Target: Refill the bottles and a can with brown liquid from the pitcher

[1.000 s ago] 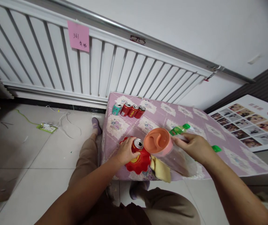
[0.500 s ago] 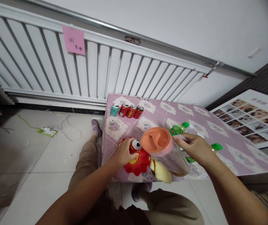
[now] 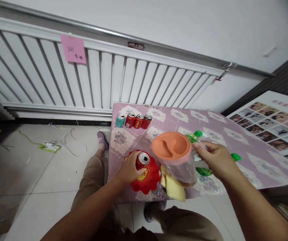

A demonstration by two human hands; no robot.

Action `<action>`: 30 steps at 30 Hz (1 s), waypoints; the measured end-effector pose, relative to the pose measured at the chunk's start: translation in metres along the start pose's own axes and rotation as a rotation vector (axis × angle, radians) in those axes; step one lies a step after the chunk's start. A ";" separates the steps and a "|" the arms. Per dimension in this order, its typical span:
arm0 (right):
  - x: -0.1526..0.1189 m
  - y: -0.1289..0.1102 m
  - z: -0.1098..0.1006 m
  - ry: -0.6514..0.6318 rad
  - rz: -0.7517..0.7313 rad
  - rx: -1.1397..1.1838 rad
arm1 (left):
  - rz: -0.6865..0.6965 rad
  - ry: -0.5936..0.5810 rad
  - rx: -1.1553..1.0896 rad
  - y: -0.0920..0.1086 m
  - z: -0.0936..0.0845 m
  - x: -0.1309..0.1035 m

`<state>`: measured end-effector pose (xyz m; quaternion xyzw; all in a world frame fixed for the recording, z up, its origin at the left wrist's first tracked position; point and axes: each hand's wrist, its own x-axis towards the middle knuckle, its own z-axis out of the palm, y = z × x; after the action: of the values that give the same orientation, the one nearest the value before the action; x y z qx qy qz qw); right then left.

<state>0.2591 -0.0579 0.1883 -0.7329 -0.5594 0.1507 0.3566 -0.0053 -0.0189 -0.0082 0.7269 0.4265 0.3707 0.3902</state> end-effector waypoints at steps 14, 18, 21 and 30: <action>0.040 0.061 0.076 0.438 0.106 0.530 | 0.003 0.040 -0.032 -0.009 0.010 -0.002; 0.050 0.075 0.106 0.504 0.110 0.584 | 0.010 0.052 -0.054 -0.011 0.013 -0.003; 0.054 0.085 0.123 0.538 0.132 0.612 | 0.003 0.062 -0.079 -0.014 0.015 -0.005; 0.054 0.117 0.130 0.415 0.197 0.640 | -0.007 0.056 -0.086 -0.022 0.016 -0.007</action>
<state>0.2794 0.0240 0.0264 -0.6498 -0.3275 0.1996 0.6563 -0.0010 -0.0216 -0.0358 0.6975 0.4234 0.4074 0.4101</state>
